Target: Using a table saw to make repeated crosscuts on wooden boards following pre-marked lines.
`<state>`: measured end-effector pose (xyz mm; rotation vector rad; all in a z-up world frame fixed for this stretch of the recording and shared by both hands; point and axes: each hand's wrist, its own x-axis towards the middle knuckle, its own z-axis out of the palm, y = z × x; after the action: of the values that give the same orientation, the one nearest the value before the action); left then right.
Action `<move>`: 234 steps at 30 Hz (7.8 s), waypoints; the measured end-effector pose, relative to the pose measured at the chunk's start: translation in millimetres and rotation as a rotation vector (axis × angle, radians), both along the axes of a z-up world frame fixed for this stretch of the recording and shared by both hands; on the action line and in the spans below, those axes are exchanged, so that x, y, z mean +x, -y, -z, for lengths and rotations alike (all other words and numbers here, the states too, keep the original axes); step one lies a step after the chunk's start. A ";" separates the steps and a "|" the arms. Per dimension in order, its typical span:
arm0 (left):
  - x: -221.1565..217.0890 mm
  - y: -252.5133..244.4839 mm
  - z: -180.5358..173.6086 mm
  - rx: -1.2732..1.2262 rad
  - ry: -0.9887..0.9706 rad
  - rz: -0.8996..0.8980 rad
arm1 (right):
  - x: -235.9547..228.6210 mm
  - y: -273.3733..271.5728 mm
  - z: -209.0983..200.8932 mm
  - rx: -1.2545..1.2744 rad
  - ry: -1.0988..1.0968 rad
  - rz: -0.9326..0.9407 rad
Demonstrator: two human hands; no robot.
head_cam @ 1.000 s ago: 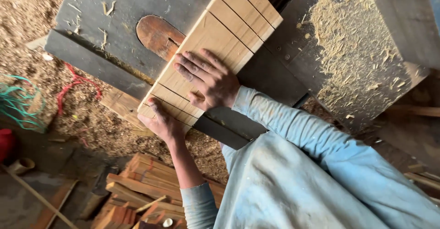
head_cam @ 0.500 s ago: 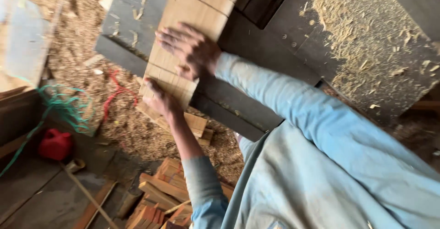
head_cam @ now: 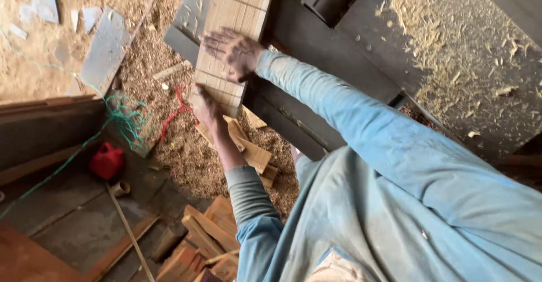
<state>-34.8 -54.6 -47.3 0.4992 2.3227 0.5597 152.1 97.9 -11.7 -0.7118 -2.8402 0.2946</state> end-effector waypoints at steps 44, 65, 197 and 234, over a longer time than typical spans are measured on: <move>166.0 87.2 -55.7 0.569 0.358 -0.057 | 190.7 139.1 -45.4 -0.253 0.135 0.382; 161.9 58.0 -72.8 0.537 0.226 0.039 | 190.9 135.7 -50.9 -0.287 0.139 0.377; 15.3 242.3 15.1 0.767 1.039 -0.687 | 265.8 269.5 -169.0 -0.508 -0.334 -0.049; 207.8 134.5 -42.7 0.702 0.239 0.019 | 205.1 174.6 -62.4 -0.229 0.115 0.332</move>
<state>173.1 -189.1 -4.5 0.7216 1.8484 1.3575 357.2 -76.6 50.7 -1.2655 -2.7534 0.5441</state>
